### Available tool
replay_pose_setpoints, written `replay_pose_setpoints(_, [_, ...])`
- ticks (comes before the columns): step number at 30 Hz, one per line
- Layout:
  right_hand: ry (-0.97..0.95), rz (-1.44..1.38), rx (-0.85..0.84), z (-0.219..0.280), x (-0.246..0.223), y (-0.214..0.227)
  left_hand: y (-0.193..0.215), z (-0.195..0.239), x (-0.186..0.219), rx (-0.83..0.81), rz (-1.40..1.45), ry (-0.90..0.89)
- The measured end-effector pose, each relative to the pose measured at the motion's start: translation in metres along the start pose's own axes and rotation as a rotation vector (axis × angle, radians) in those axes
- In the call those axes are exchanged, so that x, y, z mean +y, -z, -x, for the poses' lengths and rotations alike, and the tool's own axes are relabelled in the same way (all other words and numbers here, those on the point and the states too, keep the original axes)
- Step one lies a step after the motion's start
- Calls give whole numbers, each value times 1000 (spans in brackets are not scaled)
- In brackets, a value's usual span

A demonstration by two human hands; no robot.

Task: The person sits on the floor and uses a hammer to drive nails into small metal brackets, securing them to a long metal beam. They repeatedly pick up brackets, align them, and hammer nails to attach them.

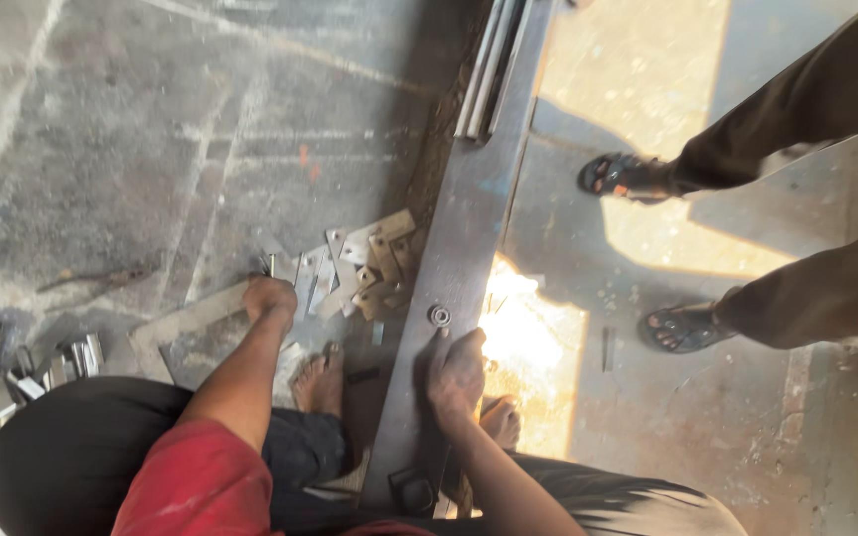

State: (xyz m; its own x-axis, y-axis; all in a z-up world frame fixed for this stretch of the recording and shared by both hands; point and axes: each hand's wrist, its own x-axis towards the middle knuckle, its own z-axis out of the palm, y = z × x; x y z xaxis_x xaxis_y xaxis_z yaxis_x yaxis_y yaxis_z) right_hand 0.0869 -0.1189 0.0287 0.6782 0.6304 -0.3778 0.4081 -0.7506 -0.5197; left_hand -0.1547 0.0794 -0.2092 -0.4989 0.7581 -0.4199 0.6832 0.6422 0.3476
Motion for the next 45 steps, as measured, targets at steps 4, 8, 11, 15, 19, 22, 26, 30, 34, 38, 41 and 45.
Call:
replay_pose_setpoints(4, [-155,-15,-93,0,-3,4,38,60,79,-43,591,-341])
replay_pose_setpoints(8, [-82,-81,-63,-8,19,-15,121,152,157,-587,1175,-506])
replay_pose_setpoints(11, [4,-85,-76,-27,38,-22,200,233,203,-761,1097,-518])
replay_pose_setpoints(15, [134,-168,70,-42,26,11,288,319,227,-872,986,-772])
replay_pose_setpoints(19, [314,-763,67,-23,-20,120,324,372,233,-929,989,-938])
replay_pose_setpoints(22, [615,-879,88,17,-57,215,328,398,242,-1030,1007,-959])
replay_pose_setpoints(26, [830,-705,194,65,-81,296,309,429,241,-1116,945,-954])
replay_pose_setpoints(30, [827,-795,186,74,-85,307,285,450,243,-1238,953,-905])
replay_pose_setpoints(34, [636,-1108,254,53,-80,298,264,445,258,-1341,1082,-732])
replay_pose_setpoints(38, [788,-1269,240,32,-62,310,251,429,282,-1452,1400,-559])
replay_pose_setpoints(41, [762,-1239,257,18,-60,319,252,421,301,-1450,1514,-486])
replay_pose_setpoints(45, [618,-1050,316,7,-60,304,242,418,315,-1480,1611,-462])
